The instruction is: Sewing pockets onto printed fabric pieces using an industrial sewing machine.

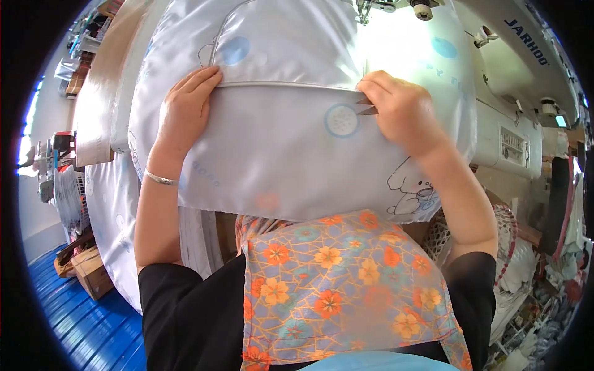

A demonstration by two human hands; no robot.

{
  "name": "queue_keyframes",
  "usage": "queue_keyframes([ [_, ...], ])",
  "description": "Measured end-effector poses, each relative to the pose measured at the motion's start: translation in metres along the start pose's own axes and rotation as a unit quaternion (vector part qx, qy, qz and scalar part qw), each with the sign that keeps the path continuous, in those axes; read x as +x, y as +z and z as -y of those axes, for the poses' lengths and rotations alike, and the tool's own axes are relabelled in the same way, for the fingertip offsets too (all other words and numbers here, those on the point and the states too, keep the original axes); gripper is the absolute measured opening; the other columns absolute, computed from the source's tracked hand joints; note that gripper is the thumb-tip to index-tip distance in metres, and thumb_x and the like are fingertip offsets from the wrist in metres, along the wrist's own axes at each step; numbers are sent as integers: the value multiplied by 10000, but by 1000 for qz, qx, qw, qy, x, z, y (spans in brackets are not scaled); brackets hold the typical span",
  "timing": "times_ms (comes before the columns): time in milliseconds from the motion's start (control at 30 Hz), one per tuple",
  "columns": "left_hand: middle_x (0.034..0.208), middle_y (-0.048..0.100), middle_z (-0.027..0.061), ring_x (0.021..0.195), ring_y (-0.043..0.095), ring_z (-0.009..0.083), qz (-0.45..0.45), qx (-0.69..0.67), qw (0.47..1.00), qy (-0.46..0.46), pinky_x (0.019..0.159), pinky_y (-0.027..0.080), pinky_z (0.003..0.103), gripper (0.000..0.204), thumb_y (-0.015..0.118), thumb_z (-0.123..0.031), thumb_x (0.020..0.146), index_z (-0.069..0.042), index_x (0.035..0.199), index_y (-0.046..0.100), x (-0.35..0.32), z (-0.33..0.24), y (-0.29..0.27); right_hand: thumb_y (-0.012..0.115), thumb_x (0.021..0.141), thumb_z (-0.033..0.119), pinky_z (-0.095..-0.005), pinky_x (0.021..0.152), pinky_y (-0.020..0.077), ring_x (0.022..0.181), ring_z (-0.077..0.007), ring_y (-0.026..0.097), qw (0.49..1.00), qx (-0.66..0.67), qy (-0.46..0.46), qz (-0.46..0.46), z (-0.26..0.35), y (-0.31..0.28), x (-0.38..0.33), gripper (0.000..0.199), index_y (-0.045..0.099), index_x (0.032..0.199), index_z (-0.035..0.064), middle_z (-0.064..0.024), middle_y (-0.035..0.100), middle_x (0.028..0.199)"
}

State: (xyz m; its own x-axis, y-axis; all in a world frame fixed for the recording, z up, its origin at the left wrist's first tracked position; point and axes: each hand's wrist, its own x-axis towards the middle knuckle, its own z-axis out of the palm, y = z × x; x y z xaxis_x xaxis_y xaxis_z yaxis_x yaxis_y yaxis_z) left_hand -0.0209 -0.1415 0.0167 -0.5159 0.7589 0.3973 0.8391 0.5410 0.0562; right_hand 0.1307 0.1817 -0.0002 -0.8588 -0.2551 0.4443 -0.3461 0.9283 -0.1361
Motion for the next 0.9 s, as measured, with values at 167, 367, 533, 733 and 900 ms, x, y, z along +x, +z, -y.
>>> queue_keyframes([
  [167,1177,651,81,1095,610,256,1,13,1000,-28,940,494,360,366,546,76,764,-35,1090,670,-3,-3,5,648,669,-41,-308,666,549,780,-215,666,1000,-22,18,7,9,-1,-7,316,650,974,42,-38,661,1032],
  [367,1189,648,70,1106,606,245,-3,25,999,-27,947,488,352,382,530,79,768,-41,1102,670,1,2,6,669,675,-27,-303,679,554,801,-209,672,999,-22,25,3,1,2,-2,322,651,989,42,-34,661,1066],
  [533,1190,648,55,1097,605,248,-7,32,999,-33,941,488,355,375,527,66,781,-50,1109,666,12,12,13,690,688,-10,-296,681,556,817,-197,677,999,-24,11,-17,-13,7,11,309,654,988,54,-28,672,1053],
  [733,1190,649,49,1097,602,246,-17,15,999,-29,928,499,342,327,520,42,812,-48,1089,668,28,28,22,687,726,-3,-298,702,559,864,-222,681,999,-29,29,10,-26,9,24,280,646,996,56,-35,686,1078],
  [900,1181,654,53,1087,606,246,-26,4,999,-29,921,503,336,319,519,41,815,-46,1081,671,41,39,31,676,738,-8,-311,706,559,859,-233,681,999,-36,27,-5,-40,13,34,291,638,1018,65,-32,682,1114],
])
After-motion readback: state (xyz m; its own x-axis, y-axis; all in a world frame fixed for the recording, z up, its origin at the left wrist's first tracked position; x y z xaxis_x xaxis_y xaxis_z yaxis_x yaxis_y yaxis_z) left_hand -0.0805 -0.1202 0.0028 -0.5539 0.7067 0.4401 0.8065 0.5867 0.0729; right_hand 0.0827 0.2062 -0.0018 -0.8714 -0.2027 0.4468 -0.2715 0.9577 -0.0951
